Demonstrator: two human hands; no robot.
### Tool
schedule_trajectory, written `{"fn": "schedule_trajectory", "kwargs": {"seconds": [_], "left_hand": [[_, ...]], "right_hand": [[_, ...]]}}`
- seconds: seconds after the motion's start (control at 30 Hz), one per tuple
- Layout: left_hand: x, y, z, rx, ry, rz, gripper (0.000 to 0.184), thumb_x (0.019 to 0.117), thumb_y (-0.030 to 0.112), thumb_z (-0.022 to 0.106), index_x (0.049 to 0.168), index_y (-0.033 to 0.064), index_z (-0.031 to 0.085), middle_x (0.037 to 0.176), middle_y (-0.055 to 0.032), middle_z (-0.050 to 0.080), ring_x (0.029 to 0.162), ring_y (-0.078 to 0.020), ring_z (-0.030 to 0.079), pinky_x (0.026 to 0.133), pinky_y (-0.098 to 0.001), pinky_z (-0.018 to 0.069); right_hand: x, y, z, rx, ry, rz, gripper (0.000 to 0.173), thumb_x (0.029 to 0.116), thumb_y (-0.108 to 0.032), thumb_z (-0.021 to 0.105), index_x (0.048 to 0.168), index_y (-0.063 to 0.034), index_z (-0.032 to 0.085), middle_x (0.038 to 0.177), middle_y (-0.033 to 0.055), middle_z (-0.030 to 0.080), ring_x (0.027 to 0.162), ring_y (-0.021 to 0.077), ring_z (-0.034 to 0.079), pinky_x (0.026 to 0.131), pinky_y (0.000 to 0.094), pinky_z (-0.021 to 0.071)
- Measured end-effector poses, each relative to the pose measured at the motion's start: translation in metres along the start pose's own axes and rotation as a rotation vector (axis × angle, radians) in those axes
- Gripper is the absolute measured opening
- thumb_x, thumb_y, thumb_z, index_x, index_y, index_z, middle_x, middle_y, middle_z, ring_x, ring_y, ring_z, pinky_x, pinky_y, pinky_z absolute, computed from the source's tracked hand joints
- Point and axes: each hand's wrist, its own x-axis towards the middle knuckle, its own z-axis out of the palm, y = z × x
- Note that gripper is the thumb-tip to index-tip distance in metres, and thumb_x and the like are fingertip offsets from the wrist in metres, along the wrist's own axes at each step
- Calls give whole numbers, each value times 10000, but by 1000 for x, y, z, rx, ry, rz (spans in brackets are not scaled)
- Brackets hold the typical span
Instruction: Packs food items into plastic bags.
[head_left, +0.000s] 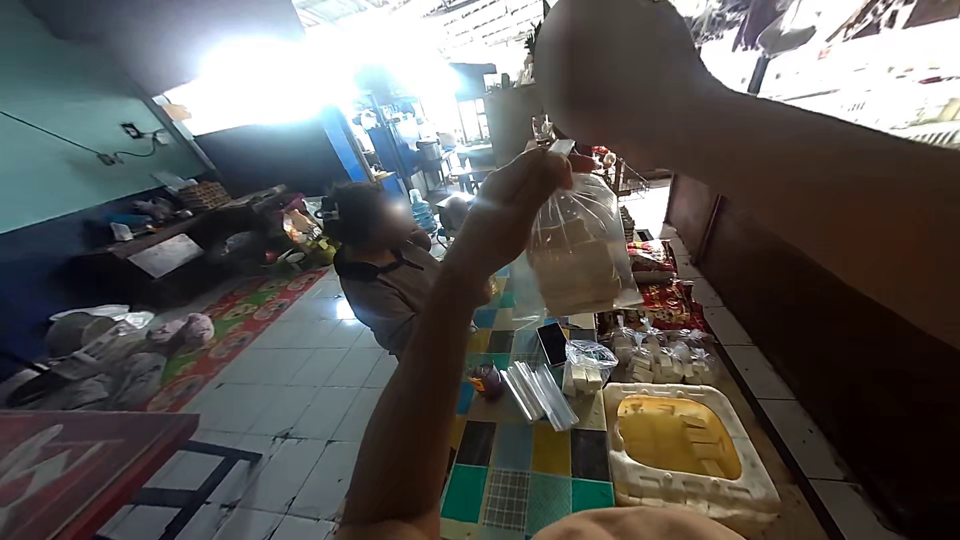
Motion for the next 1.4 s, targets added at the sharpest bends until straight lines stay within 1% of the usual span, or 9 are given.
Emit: {"fn": "schedule_trajectory", "kwargs": {"seconds": [0.13,0.33,0.53,0.73,0.83,0.93,1.2,1.27,1.4], "left_hand": [[3,-5,3,-96,199,-133,283,1079,115,352,1059,1,610,1113,-37,697,1058,-43,629,952,-264,507],[8,9,1,-381,415,-495,281,1093,159,362,1202,40,592,1247,-56,682,1114,-106,633,937,-311,501],[-4,7,11,-611,327,-550,222,1057,122,464,1137,47,658,1059,-36,716,935,-99,679,838,-276,562],[-17,-14,18,-522,34,-338,293,1029,87,353,983,86,643,1348,-28,658,1251,-78,589,1037,-279,477],[-17,-6,34,-516,151,-319,318,1040,79,313,1006,64,628,1298,-42,686,1264,-93,588,1072,-296,456],[-18,-2,43,-502,318,-427,287,1086,126,356,1056,58,634,1239,-13,709,1170,-50,623,991,-258,482],[-23,-15,32,-453,41,-386,302,1021,92,373,956,69,668,1342,-27,646,1208,-65,586,1022,-278,474],[-23,-8,40,-418,176,-466,286,1060,103,395,983,56,667,1264,-9,676,1120,-43,612,961,-258,493],[-42,-1,51,-320,217,-624,296,1079,304,445,1140,168,700,1380,74,631,1151,-72,616,929,-344,503]], "right_hand": [[-32,26,-34,-574,34,-410,609,1036,-277,588,1519,-5,336,1383,80,581,1170,67,618,969,260,536],[-98,222,-42,-1256,239,-1041,489,1006,-460,601,1428,-269,444,1660,4,303,1582,261,111,1247,525,10],[-92,253,-45,-431,340,-734,726,911,-513,731,1459,-164,406,1580,1,442,1474,75,386,1217,351,355],[-133,229,-37,761,6,314,550,927,-634,609,1128,-124,635,868,4,744,617,37,668,539,187,556],[-150,265,-33,706,-150,328,341,1061,-222,534,1348,-39,550,1177,79,742,908,69,735,791,185,589],[-163,260,-15,64,236,126,902,892,-136,740,1546,116,171,1455,213,491,1283,75,545,1081,231,456],[-163,235,-30,621,195,385,497,1116,-476,249,1136,-72,536,857,27,757,636,65,703,551,189,568],[-171,247,-27,373,227,241,443,1034,-56,404,1468,-12,324,1290,116,634,994,85,703,785,222,593],[-170,273,-28,-73,303,-213,1150,765,-237,869,1522,159,100,1510,270,396,1343,96,519,1083,232,477]]}}
